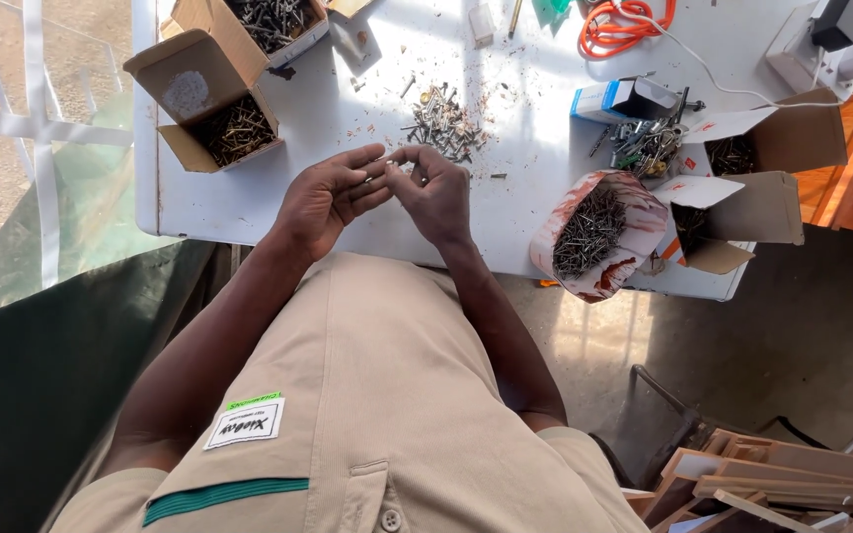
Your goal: Sorting and organizing various screws and nails from a table into separate cardboard boxes.
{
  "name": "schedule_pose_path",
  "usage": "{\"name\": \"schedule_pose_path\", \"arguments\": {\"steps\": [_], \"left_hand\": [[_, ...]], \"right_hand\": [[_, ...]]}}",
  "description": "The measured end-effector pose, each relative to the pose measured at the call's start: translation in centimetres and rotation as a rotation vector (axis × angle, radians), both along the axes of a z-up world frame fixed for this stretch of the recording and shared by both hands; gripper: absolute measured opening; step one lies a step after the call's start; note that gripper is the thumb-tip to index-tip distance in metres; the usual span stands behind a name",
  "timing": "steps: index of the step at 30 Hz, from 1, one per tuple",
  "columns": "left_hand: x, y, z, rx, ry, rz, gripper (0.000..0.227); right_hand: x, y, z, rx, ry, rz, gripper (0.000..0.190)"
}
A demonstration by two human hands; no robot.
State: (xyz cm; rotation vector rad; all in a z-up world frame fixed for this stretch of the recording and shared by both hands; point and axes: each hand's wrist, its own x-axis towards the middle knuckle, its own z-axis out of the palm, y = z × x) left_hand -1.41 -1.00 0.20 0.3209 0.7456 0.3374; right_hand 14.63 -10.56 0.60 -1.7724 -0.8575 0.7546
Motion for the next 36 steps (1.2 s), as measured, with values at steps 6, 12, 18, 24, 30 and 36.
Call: {"name": "schedule_pose_path", "arguments": {"steps": [6,12,18,24,30,36], "left_hand": [[0.5,-0.1,1.5,0.206,0.106,-0.098,0.046],[1.6,0.0,3.4,0.172,0.3,-0.162,0.043],[2.2,0.1,4.8,0.179,0.316,-0.174,0.04],[1.2,0.4,5.0,0.173,0.316,-0.143,0.043],[1.1,-0.1,4.8,0.167,0.287,-0.18,0.046],[1.9,-0.1,5.1,0.191,0.255,-0.2,0.047]], "right_hand": [[3.9,-2.1,4.2,0.059,0.369,-0.314,0.016],[15.1,-8.4,5.4,0.259,-0.02,-0.802,0.005],[24.7,-12.0,2.2,-0.473,-0.559,-0.728,0.011],[22.9,-10.9,6.6,0.051,0.187,-0.881,0.033],[22.9,-12.0,6.8,0.475,0.892,-0.542,0.078],[20.7,-12.0,8.1,0.526,0.95,-0.392,0.084]]}}
